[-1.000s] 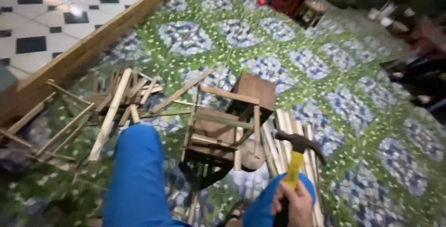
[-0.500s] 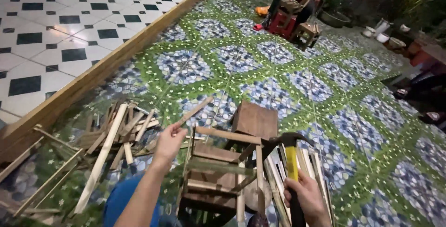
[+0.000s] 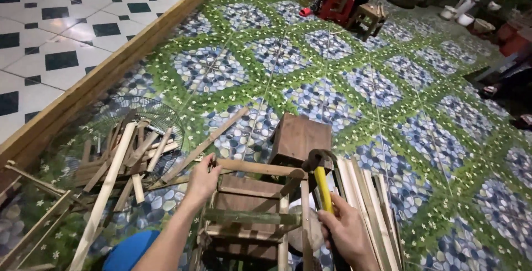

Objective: The person is using a hammer to secure thin wooden slats onto a small wooden frame.

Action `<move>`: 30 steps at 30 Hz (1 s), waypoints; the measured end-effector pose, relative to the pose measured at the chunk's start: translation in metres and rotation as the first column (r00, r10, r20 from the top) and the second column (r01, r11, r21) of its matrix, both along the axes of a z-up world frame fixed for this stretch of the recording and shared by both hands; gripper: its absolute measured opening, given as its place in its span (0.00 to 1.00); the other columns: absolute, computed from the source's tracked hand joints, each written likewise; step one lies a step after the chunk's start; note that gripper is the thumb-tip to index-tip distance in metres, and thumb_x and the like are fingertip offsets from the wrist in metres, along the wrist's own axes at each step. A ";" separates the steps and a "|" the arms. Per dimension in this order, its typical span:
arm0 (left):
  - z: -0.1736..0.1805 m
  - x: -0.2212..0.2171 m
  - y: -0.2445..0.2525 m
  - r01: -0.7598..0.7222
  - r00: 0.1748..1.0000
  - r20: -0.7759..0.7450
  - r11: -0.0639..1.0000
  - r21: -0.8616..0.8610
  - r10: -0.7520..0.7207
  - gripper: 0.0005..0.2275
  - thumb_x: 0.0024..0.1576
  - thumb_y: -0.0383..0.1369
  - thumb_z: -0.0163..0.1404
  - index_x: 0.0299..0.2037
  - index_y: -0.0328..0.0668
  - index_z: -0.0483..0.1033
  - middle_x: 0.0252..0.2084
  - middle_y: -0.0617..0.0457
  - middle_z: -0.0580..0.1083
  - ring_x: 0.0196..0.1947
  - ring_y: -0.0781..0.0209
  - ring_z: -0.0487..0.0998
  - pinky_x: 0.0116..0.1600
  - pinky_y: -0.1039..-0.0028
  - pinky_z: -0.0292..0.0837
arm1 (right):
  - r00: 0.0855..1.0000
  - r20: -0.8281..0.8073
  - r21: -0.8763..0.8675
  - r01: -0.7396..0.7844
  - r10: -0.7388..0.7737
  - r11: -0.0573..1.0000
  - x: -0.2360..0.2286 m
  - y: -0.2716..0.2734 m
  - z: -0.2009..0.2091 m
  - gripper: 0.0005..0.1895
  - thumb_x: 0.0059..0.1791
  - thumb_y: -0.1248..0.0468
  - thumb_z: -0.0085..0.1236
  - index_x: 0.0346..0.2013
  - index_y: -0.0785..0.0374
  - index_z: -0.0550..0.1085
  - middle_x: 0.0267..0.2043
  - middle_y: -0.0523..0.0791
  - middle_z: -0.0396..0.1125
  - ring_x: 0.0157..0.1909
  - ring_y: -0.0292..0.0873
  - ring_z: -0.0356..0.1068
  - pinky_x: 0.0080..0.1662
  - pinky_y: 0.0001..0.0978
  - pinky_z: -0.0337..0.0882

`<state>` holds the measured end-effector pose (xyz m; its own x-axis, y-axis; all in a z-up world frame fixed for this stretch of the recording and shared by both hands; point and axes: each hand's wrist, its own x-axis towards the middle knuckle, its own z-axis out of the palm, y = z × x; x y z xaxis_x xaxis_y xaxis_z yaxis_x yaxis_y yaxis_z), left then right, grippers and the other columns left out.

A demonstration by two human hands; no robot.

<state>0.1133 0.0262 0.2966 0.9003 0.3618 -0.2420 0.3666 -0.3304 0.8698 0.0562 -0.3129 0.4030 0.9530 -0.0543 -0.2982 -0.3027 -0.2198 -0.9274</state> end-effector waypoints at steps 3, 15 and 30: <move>-0.004 0.003 -0.003 -0.026 1.000 -0.014 1.000 0.004 0.026 0.23 0.60 0.31 0.47 0.68 0.43 0.67 0.62 0.48 0.75 0.57 0.51 0.79 0.60 0.64 0.74 | 0.997 -0.076 -0.038 0.002 -0.005 0.999 0.001 0.006 0.003 0.29 0.47 0.78 0.53 0.65 0.70 0.70 0.22 0.53 0.67 0.16 0.43 0.61 0.16 0.34 0.59; 0.025 -0.010 -0.008 -0.093 0.992 -0.098 0.976 -0.194 0.075 0.21 0.64 0.26 0.41 0.68 0.49 0.68 0.56 0.46 0.77 0.38 0.55 0.81 0.40 0.67 0.84 | 0.999 -0.044 0.003 0.025 -0.025 1.000 -0.005 0.011 0.008 0.30 0.48 0.77 0.54 0.67 0.68 0.69 0.27 0.54 0.69 0.17 0.44 0.62 0.16 0.33 0.63; -0.012 -0.001 0.013 -0.093 0.996 -0.005 0.972 -0.217 0.094 0.22 0.60 0.43 0.47 0.61 0.40 0.75 0.57 0.52 0.79 0.56 0.59 0.79 0.60 0.73 0.72 | 0.997 -0.056 0.586 -0.004 0.045 0.811 0.058 -0.140 -0.153 0.18 0.57 0.62 0.40 0.62 0.61 0.63 0.26 0.45 0.51 0.20 0.43 0.51 0.19 0.41 0.55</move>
